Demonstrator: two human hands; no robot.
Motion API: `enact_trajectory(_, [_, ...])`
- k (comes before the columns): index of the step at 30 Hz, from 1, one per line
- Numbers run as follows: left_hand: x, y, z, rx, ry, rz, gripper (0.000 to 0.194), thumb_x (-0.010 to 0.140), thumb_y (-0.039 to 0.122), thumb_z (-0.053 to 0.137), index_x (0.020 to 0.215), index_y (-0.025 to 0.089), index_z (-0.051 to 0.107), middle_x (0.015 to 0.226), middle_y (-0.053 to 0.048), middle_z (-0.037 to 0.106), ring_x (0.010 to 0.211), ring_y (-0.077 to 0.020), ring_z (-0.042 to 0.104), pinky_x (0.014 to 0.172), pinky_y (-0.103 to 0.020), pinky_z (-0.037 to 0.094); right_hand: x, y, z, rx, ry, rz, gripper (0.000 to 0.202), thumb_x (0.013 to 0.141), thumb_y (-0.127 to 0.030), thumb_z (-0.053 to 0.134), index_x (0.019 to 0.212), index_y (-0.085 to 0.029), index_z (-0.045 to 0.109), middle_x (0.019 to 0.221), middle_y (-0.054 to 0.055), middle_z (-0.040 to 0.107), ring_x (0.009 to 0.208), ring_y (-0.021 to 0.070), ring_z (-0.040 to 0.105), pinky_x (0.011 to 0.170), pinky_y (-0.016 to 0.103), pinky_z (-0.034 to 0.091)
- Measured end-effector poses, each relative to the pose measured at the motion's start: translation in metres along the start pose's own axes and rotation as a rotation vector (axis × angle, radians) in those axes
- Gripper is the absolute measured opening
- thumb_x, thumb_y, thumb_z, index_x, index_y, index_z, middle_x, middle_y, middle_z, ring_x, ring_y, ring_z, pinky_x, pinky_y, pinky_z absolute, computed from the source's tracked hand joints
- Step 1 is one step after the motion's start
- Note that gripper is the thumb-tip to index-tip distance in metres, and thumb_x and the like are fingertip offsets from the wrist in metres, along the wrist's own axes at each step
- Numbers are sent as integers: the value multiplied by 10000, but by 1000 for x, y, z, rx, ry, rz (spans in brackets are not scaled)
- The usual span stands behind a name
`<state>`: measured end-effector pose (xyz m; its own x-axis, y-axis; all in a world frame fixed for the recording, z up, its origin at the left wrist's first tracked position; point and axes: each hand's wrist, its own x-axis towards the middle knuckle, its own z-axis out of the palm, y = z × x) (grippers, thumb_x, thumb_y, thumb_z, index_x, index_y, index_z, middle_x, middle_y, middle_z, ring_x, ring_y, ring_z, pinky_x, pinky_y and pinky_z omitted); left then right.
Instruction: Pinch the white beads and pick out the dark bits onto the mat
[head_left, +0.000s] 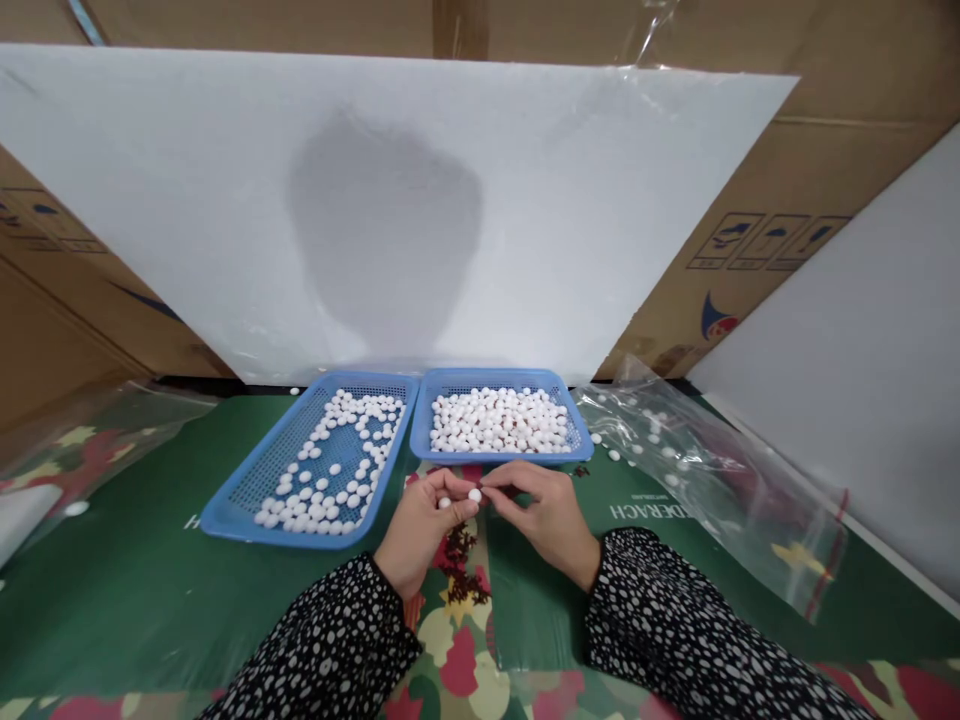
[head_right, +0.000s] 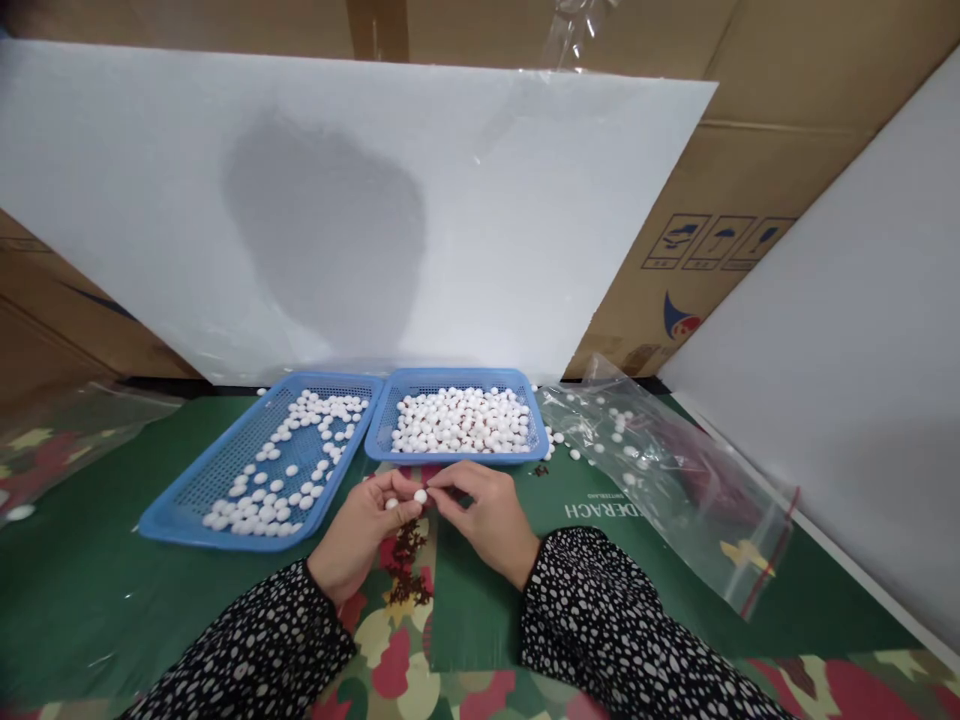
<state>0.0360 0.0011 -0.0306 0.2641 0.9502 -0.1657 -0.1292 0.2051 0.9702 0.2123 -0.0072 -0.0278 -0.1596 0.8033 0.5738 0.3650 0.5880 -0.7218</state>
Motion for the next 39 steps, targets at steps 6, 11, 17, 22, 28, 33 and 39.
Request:
enact_trajectory(6, [-1, -2, 1, -36, 30, 34, 287, 651, 296, 827, 704, 159, 581, 620, 41, 549, 558, -88, 406, 556, -203, 290, -4, -2, 3, 22, 3, 18, 102, 873, -160, 642, 900, -190, 736, 848, 36, 744, 747, 161, 690, 702, 265, 555])
enact_trajectory(11, [-3, 1, 4, -110, 32, 63, 285, 670, 272, 817, 686, 164, 554, 632, 43, 553, 566, -83, 412, 555, -190, 299, -4, -5, 6, 36, 20, 50, 113, 884, -193, 630, 903, -202, 741, 840, 40, 753, 717, 171, 695, 649, 274, 562])
enact_trajectory(17, [-3, 2, 4, -107, 50, 86, 280, 678, 264, 808, 673, 165, 547, 624, 43, 540, 561, -84, 408, 542, -188, 300, -5, -7, 8, 57, 40, 53, 116, 884, -180, 640, 913, -204, 749, 875, 48, 758, 769, 178, 705, 696, 284, 571])
enact_trajectory(22, [-1, -5, -1, -70, 105, 105, 267, 665, 262, 811, 666, 160, 563, 600, 50, 520, 540, -80, 401, 538, -186, 304, -7, -4, 11, 64, -6, -2, 141, 915, -185, 614, 970, -214, 741, 918, 50, 750, 833, 179, 701, 759, 298, 572])
enact_trajectory(28, [-2, 5, 2, -97, 86, 76, 274, 652, 289, 830, 665, 155, 592, 675, 0, 627, 617, -116, 513, 588, -210, 382, 0, -3, 9, 7, -74, -30, 121, 918, -255, 632, 1013, -218, 697, 932, 37, 729, 854, 172, 684, 778, 304, 568])
enact_trajectory(33, [-4, 20, 4, -190, 77, 40, 289, 636, 343, 851, 739, 141, 671, 632, 21, 577, 490, -56, 364, 468, -188, 261, 12, -6, 10, -94, -38, -161, 106, 926, -272, 628, 992, -196, 662, 904, 37, 716, 839, 160, 669, 769, 283, 547])
enact_trajectory(39, [-2, 25, 1, -245, 126, 40, 301, 686, 384, 793, 779, 117, 692, 609, 31, 474, 522, -69, 322, 463, -205, 232, 37, -5, 11, -390, -59, -279, 180, 981, -289, 527, 998, -184, 673, 958, 73, 710, 907, 181, 648, 809, 308, 512])
